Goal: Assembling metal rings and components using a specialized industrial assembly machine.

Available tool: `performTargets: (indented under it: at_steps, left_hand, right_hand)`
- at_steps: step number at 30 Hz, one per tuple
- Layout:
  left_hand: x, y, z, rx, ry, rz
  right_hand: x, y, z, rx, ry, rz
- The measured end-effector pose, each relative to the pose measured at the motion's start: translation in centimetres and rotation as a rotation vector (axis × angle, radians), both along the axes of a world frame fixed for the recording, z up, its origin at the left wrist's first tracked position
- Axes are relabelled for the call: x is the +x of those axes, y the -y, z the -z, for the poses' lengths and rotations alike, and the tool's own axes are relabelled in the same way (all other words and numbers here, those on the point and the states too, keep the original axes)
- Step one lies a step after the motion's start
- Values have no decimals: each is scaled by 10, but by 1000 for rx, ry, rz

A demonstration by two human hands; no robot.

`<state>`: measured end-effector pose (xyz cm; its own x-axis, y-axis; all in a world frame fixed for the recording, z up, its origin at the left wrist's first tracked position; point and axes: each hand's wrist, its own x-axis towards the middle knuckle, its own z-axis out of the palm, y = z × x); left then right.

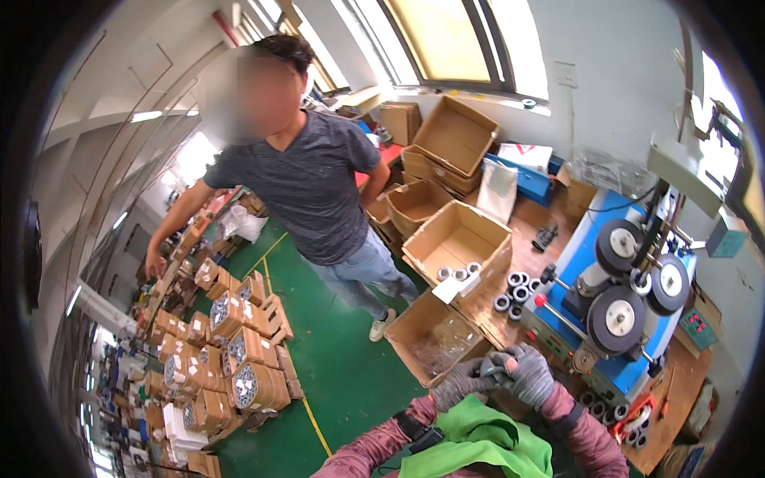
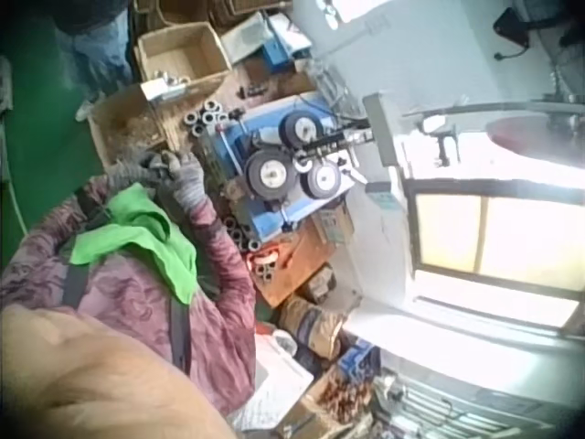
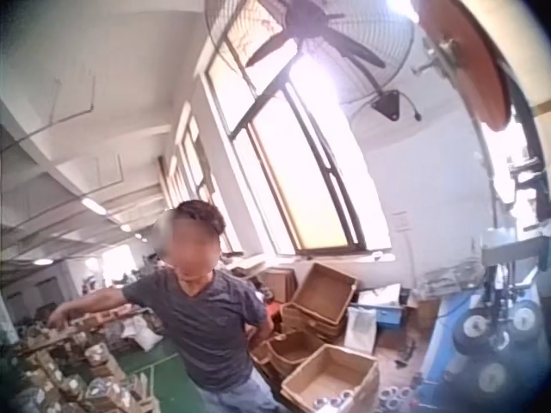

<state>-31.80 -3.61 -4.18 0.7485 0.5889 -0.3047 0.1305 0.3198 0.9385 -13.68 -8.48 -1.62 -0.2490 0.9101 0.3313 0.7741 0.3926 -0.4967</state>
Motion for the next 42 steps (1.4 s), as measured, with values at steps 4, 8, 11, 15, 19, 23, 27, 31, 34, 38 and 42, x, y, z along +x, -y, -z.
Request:
performTargets:
  at_steps: [4,8,11,15,19,23,27,31,34,38,42]
  left_hand:
    - [8,9,11,-18,-59,8]
    - [8,3,18,-72,-110,-14]
    - [8,-9,9,-168,-64,-197]
    - [-10,-54,38,-143,-146,-265]
    - [-15,-108,28,-169,-53,-324]
    - [-20,-191,49,-178,29,-376]
    - [-6,-281,70,-241,4,-348]
    - [29,-363,109,-283,-88,-301]
    - [31,-419,150,-253,-193,-272]
    - [102,-462,194,-68,-515,-172]
    - [139,-494,238,734,-862,71]
  right_hand:
    - [0,8,10,28,-10,53]
    - [0,20,1,44,-140,123]
    - [21,42,9,-159,-231,173]
    - [47,88,47,-367,-393,186]
    - [64,130,87,-625,-528,343]
    - [72,166,153,-696,-520,611]
    - [68,189,195,-783,-722,963]
    - [61,317,323,-883,-896,1338]
    - [23,315,268,-1113,-891,1496]
    - [-34,407,295,-1204,-889,1564]
    - [-74,384,264,-1305,-987,1560]
